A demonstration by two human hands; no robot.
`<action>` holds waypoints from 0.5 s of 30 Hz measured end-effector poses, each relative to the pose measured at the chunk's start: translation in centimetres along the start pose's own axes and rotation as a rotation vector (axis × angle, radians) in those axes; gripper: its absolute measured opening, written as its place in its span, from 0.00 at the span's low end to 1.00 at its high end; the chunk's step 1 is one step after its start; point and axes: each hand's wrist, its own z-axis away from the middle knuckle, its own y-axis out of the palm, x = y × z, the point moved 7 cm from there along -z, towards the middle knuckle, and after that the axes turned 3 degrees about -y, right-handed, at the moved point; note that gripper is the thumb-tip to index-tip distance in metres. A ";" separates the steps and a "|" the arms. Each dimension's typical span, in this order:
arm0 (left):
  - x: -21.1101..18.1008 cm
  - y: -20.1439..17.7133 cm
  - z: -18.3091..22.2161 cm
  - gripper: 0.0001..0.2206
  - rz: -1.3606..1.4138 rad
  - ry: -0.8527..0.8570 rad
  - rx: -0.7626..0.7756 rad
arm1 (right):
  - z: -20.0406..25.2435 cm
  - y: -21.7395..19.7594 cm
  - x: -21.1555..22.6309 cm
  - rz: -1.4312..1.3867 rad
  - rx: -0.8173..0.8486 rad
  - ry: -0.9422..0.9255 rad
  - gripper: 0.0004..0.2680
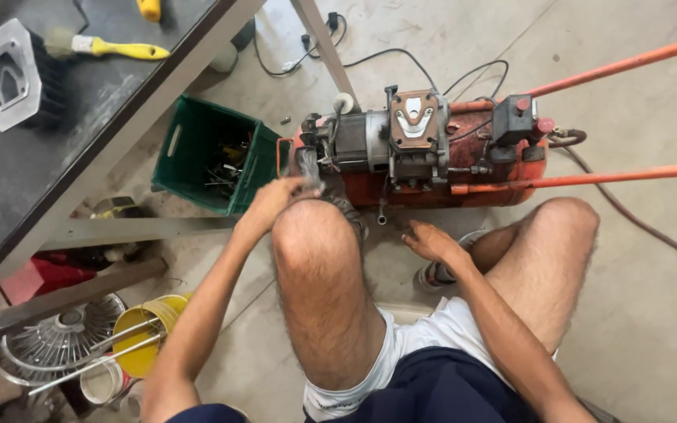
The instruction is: Repairing and maintaining an air compressor by tightening bolts, cleaning components, and assembling parts.
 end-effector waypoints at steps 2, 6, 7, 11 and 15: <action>-1.8 -2.9 1.5 0.15 0.191 0.104 -0.217 | 0.1 0.3 -0.5 0.005 -0.002 0.010 0.22; -6.4 -11.2 6.7 0.06 0.423 0.318 -0.751 | 0.3 0.1 0.3 0.030 0.002 -0.009 0.23; -6.6 -12.2 6.7 0.06 0.421 0.318 -0.760 | 0.4 0.1 0.5 0.035 -0.001 -0.015 0.23; -10.1 -19.8 10.3 0.09 0.079 0.545 -1.253 | -0.1 0.6 -0.1 0.034 -0.045 -0.025 0.21; -9.8 -27.2 9.5 0.12 -0.131 0.650 -1.668 | 0.0 0.7 0.0 0.060 -0.044 0.011 0.19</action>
